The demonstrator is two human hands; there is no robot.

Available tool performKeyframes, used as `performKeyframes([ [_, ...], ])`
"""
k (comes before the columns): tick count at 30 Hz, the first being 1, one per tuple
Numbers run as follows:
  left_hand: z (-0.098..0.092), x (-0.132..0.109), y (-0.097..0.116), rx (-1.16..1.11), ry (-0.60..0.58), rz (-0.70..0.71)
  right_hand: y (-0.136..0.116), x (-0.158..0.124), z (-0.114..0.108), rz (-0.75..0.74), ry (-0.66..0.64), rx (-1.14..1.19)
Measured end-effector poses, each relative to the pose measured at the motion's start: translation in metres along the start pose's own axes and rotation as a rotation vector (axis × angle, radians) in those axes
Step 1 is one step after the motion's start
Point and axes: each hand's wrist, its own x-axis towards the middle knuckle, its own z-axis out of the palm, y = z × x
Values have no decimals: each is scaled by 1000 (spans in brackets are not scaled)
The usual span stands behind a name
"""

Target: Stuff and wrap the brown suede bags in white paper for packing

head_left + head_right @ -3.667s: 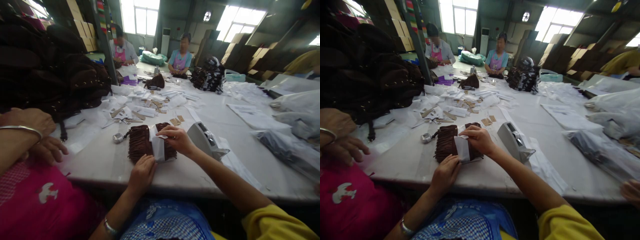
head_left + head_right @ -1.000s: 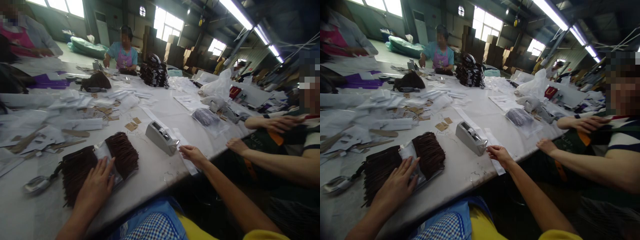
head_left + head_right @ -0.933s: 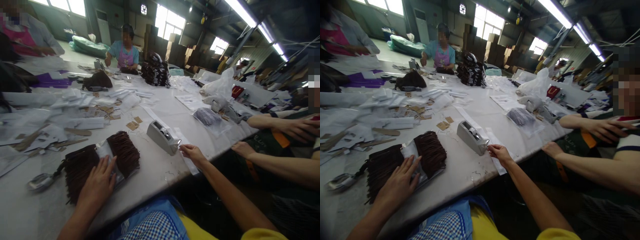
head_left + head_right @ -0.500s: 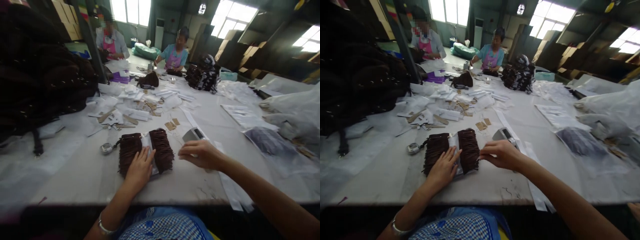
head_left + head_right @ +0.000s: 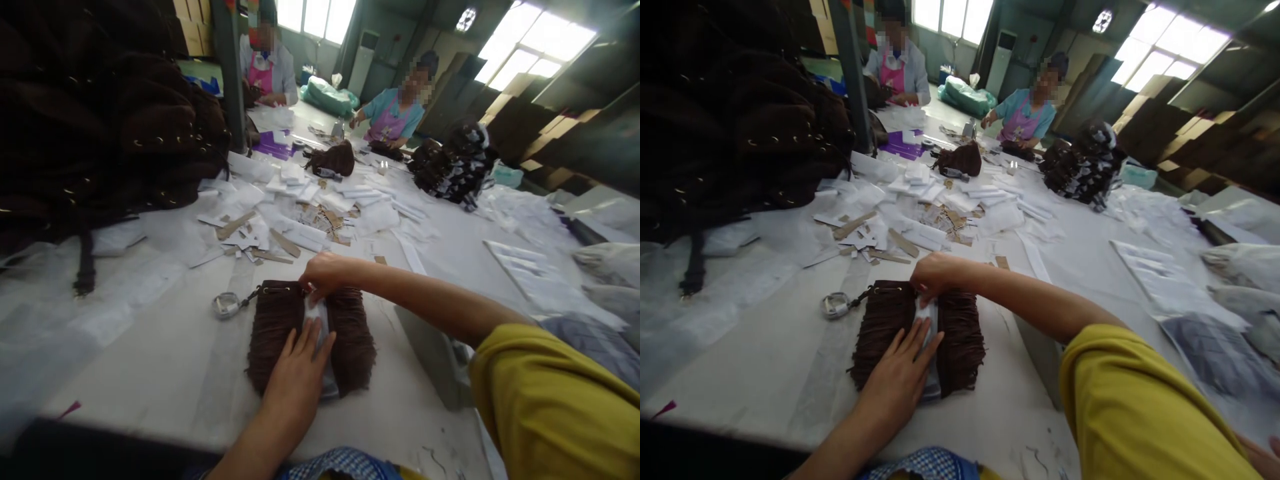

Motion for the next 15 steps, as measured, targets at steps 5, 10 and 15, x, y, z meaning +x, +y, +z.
performKeyframes([
  [5, 0, -2, 1, -12, -17, 3, 40, 10, -3, 269, -24, 104],
  [10, -4, 3, 1, 57, 4, 23, 39, -32, 4, 557, 305, 84],
  [15, 9, -5, -10, 98, 114, 118, -44, -91, 66, 284, 700, 160],
])
